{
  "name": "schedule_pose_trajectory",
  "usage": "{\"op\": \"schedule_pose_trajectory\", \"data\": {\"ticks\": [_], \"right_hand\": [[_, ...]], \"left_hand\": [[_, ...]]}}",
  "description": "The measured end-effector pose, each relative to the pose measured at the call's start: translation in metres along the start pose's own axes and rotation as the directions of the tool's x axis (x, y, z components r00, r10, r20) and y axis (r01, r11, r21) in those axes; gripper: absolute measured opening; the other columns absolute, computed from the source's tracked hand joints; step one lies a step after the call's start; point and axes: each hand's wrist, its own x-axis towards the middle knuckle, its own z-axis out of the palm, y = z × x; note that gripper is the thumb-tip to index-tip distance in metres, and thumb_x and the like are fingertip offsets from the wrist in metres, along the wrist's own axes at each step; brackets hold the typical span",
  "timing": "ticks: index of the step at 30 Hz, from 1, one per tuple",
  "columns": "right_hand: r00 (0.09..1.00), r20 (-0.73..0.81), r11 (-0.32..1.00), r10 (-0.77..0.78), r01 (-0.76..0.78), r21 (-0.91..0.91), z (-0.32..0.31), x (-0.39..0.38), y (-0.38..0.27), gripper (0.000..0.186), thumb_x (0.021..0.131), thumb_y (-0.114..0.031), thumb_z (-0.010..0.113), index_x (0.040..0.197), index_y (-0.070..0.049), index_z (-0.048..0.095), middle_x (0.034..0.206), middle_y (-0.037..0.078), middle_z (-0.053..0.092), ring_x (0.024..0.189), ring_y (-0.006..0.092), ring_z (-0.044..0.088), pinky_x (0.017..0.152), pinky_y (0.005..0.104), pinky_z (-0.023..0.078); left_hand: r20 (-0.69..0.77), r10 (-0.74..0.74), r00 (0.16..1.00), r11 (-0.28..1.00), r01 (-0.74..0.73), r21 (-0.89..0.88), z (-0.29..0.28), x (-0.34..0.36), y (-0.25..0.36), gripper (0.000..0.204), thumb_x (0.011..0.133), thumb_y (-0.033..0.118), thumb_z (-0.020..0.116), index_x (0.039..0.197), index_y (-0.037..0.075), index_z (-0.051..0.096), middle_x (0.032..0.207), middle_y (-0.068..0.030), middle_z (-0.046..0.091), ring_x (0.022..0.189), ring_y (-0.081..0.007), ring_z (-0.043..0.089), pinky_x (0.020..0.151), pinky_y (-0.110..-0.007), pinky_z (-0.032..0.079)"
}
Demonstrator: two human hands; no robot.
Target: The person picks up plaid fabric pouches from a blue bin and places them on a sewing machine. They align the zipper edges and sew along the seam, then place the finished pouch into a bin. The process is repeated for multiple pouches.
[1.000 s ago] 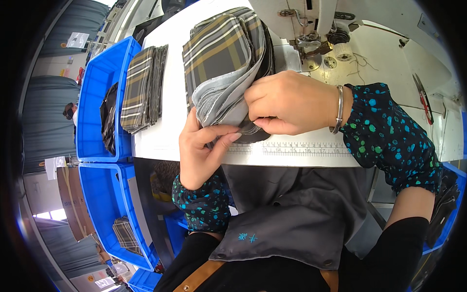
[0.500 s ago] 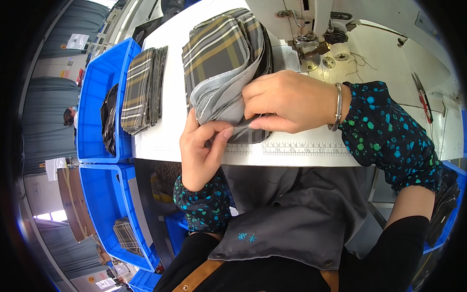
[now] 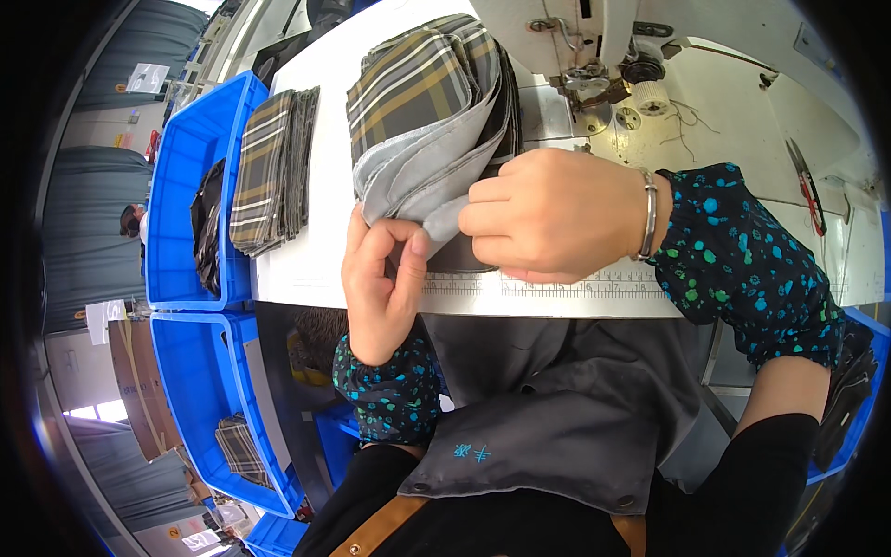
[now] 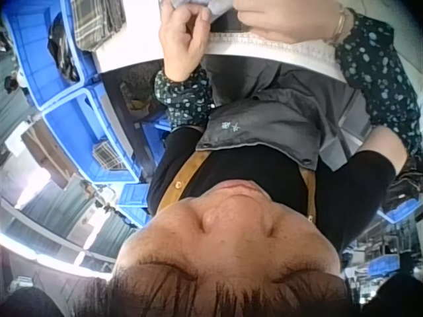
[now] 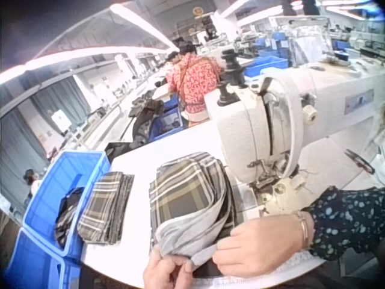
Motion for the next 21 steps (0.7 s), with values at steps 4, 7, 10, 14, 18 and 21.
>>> {"op": "schedule_pose_trajectory", "data": {"ticks": [4, 7, 10, 14, 18, 21], "right_hand": [[1.0, 0.029, 0.998, -0.009, 0.01, -0.062, 0.0034, -0.0035, 0.0034, 0.017, 0.072, -0.019, 0.071, 0.073, -0.007, 0.059, 0.085, 0.003, 0.055, 0.083, 0.019, 0.062, 0.064, 0.033, 0.053], [1.0, 0.015, 0.999, 0.008, -0.007, -0.039, 0.0043, -0.0021, 0.0026, 0.017, 0.072, -0.018, 0.071, 0.072, -0.007, 0.059, 0.083, 0.003, 0.055, 0.082, 0.0191, 0.062, 0.065, 0.0327, 0.054], [1.0, 0.027, 0.996, -0.007, 0.01, -0.094, 0.0066, -0.005, 0.0036, 0.017, 0.072, -0.017, 0.071, 0.071, -0.007, 0.059, 0.082, 0.003, 0.054, 0.082, 0.019, 0.062, 0.065, 0.0332, 0.055], [0.998, 0.04, 0.999, 0.042, -0.041, -0.023, 0.0038, -0.0048, 0.0038, 0.017, 0.072, -0.017, 0.074, 0.072, -0.006, 0.06, 0.084, 0.004, 0.056, 0.082, 0.0206, 0.063, 0.065, 0.0342, 0.056], [0.994, 0.029, 0.991, 0.106, -0.108, 0.08, 0.0035, -0.006, 0.005, 0.018, 0.074, -0.013, 0.077, 0.086, -0.003, 0.066, 0.089, 0.005, 0.059, 0.08, 0.0238, 0.064, 0.064, 0.0364, 0.056], [0.989, -0.055, 0.989, 0.138, -0.134, 0.067, 0.0058, -0.0043, 0.0045, 0.017, 0.077, -0.013, 0.076, 0.083, -0.005, 0.062, 0.088, 0.005, 0.058, 0.081, 0.0232, 0.063, 0.062, 0.0359, 0.056]], "left_hand": [[-0.004, 0.048, 0.999, 0.999, -0.048, 0.022, 0.0001, -0.0008, -0.0044, 0.006, 0.094, -0.002, 0.07, 0.092, 0.001, 0.065, 0.092, -0.0131, 0.057, 0.068, -0.0231, 0.056, 0.061, -0.034, 0.047], [0.008, 0.029, 1.0, 0.999, -0.029, 0.026, -0.0006, -0.0022, -0.0056, 0.006, 0.094, -0.002, 0.07, 0.092, 0.001, 0.065, 0.097, -0.0131, 0.057, 0.068, -0.0222, 0.057, 0.061, -0.033, 0.047], [0.017, -0.006, 1.0, 1.0, 0.006, 0.003, -0.0013, -0.0012, -0.0025, 0.006, 0.094, -0.002, 0.07, 0.092, 0.0, 0.065, 0.099, -0.0131, 0.057, 0.068, -0.0216, 0.057, 0.061, -0.033, 0.047], [0.015, 0.014, 1.0, 1.0, -0.014, -0.006, -0.0015, -0.0005, -0.0028, 0.006, 0.094, -0.002, 0.07, 0.091, 0.001, 0.066, 0.099, -0.0126, 0.057, 0.068, -0.0215, 0.057, 0.061, -0.033, 0.047], [0.032, -0.019, 0.999, 1.0, 0.018, 0.011, -0.0018, -0.0026, -0.0037, 0.007, 0.092, 0.001, 0.074, 0.091, 0.001, 0.067, 0.1, -0.0129, 0.058, 0.071, -0.0233, 0.059, 0.063, -0.033, 0.048], [0.033, 0.114, 0.993, 0.993, -0.115, 0.037, -0.0025, 0.0017, -0.004, 0.015, 0.086, 0.006, 0.082, 0.092, 0.002, 0.069, 0.103, -0.0139, 0.06, 0.077, -0.027, 0.062, 0.066, -0.035, 0.05]]}}
